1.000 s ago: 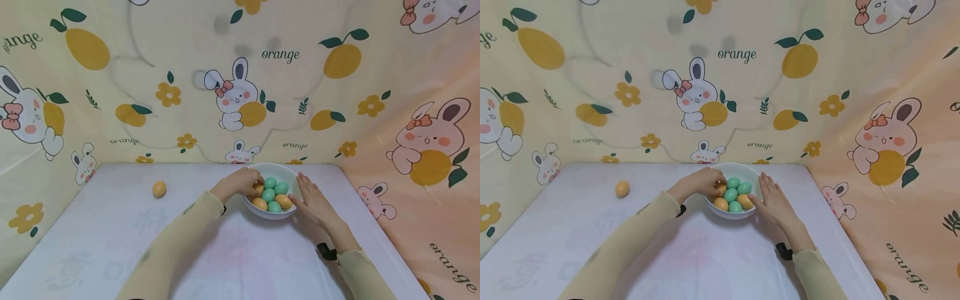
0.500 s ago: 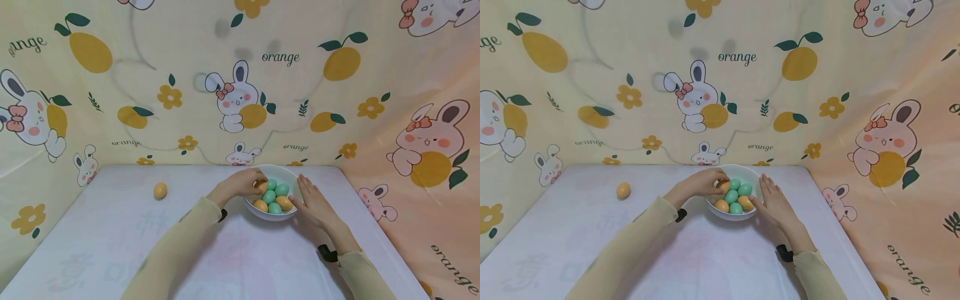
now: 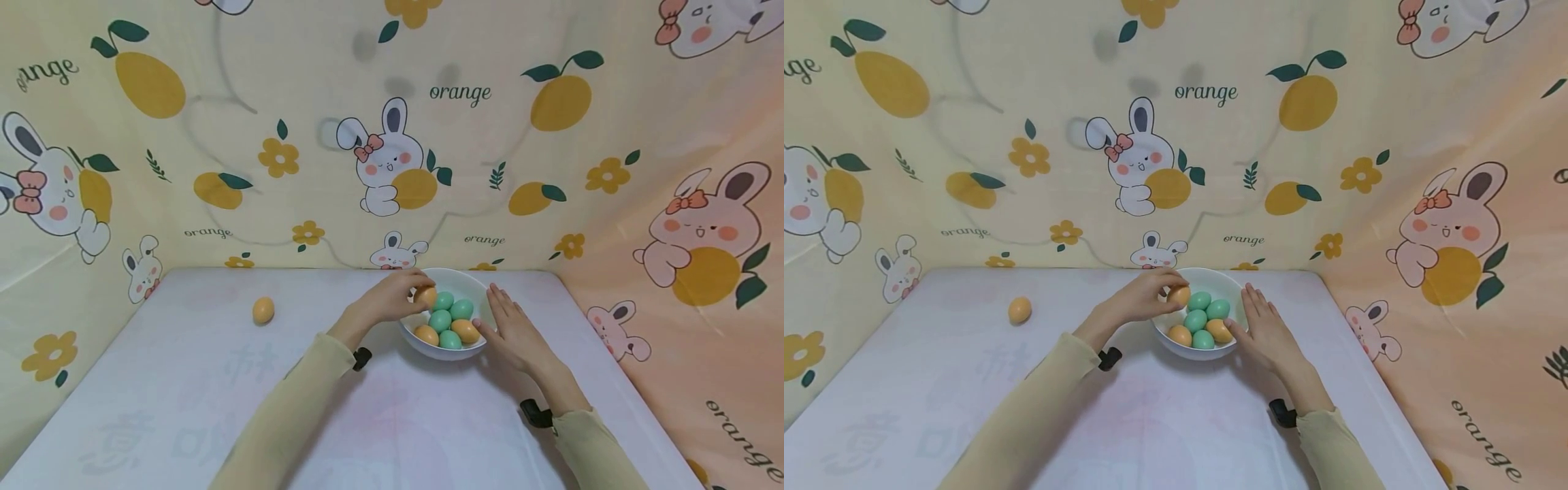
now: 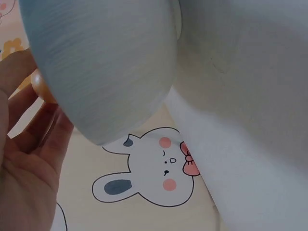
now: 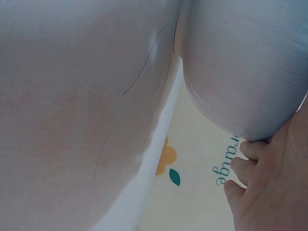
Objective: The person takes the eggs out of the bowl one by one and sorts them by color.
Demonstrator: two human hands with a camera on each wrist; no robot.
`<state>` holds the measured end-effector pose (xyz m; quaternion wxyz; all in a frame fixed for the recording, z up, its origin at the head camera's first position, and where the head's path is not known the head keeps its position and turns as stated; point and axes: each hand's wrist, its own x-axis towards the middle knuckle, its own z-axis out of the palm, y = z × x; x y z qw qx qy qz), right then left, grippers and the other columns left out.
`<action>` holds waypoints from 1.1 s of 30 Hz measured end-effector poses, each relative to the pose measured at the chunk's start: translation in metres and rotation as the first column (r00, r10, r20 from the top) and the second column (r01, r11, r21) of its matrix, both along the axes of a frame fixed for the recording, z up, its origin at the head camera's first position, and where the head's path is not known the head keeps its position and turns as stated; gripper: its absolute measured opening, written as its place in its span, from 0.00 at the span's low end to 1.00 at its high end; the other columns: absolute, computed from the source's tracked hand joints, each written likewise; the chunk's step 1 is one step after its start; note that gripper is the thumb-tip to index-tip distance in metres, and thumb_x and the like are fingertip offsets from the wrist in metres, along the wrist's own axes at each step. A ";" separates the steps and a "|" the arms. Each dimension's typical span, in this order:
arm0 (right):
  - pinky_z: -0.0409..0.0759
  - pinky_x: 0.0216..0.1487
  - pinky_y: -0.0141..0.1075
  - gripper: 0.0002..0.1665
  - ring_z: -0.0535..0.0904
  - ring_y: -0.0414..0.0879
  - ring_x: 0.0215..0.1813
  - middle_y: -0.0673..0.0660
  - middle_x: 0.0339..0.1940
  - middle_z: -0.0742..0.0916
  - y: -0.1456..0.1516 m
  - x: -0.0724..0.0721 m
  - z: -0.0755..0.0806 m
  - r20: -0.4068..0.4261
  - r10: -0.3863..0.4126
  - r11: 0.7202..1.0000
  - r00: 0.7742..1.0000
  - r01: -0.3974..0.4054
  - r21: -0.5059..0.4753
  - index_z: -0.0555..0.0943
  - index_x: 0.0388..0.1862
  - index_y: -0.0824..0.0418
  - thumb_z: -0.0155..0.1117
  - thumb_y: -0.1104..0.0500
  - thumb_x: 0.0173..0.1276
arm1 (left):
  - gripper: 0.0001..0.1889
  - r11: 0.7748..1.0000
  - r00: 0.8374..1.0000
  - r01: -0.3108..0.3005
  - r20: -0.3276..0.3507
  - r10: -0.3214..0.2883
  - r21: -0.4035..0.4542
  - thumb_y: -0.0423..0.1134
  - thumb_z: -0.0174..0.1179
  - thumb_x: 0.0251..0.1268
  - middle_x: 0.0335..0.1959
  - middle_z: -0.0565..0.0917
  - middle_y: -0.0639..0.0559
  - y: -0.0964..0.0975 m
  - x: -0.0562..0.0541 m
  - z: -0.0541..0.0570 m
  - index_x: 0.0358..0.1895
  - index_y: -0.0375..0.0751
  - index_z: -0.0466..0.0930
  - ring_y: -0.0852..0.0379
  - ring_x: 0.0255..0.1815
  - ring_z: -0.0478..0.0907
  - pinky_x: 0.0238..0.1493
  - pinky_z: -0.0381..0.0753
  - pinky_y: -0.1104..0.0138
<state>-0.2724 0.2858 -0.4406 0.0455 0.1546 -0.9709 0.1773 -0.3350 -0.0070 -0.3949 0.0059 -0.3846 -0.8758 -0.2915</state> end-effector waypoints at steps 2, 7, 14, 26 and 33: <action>0.45 0.81 0.63 0.53 0.44 0.65 0.85 0.66 0.87 0.50 0.000 0.000 0.000 0.000 0.000 1.000 1.000 0.000 -0.001 0.46 0.84 0.70 0.43 0.32 0.82 | 0.24 0.999 1.000 -0.024 -0.002 0.024 0.024 0.38 0.70 0.69 0.62 0.80 0.47 -0.003 0.003 0.000 0.66 0.37 0.80 0.54 0.59 0.78 0.57 0.83 0.66; 0.44 0.81 0.62 0.53 0.43 0.65 0.86 0.66 0.87 0.50 -0.001 -0.001 0.000 -0.001 -0.001 1.000 1.000 0.001 0.001 0.46 0.84 0.70 0.43 0.32 0.82 | 0.24 0.992 0.996 -0.085 0.018 0.084 0.093 0.37 0.70 0.68 0.65 0.79 0.45 -0.012 0.008 -0.001 0.66 0.38 0.80 0.46 0.79 0.64 0.64 0.80 0.62; 0.44 0.82 0.62 0.53 0.43 0.64 0.86 0.65 0.87 0.50 -0.001 -0.002 0.000 0.005 -0.010 1.000 1.000 0.010 0.005 0.46 0.85 0.69 0.45 0.33 0.81 | 0.25 0.967 0.996 -0.083 0.000 0.086 0.241 0.32 0.72 0.66 0.69 0.76 0.40 -0.031 0.011 -0.003 0.65 0.34 0.80 0.45 0.70 0.75 0.57 0.84 0.66; 0.45 0.82 0.62 0.51 0.44 0.66 0.85 0.67 0.86 0.50 0.000 -0.003 -0.003 -0.005 -0.015 1.000 1.000 0.015 0.012 0.47 0.84 0.71 0.47 0.36 0.82 | 0.23 0.937 0.984 -0.144 -0.052 0.169 0.320 0.32 0.74 0.63 0.57 0.82 0.44 -0.074 0.014 -0.008 0.61 0.34 0.83 0.49 0.53 0.82 0.52 0.86 0.61; 0.45 0.81 0.62 0.53 0.44 0.66 0.85 0.67 0.86 0.51 0.000 -0.002 -0.003 -0.007 -0.013 1.000 1.000 0.014 0.009 0.47 0.84 0.71 0.44 0.33 0.82 | 0.23 0.941 0.971 -0.194 -0.081 0.224 0.278 0.34 0.76 0.61 0.56 0.82 0.43 -0.102 0.012 -0.012 0.59 0.34 0.83 0.48 0.52 0.82 0.50 0.86 0.59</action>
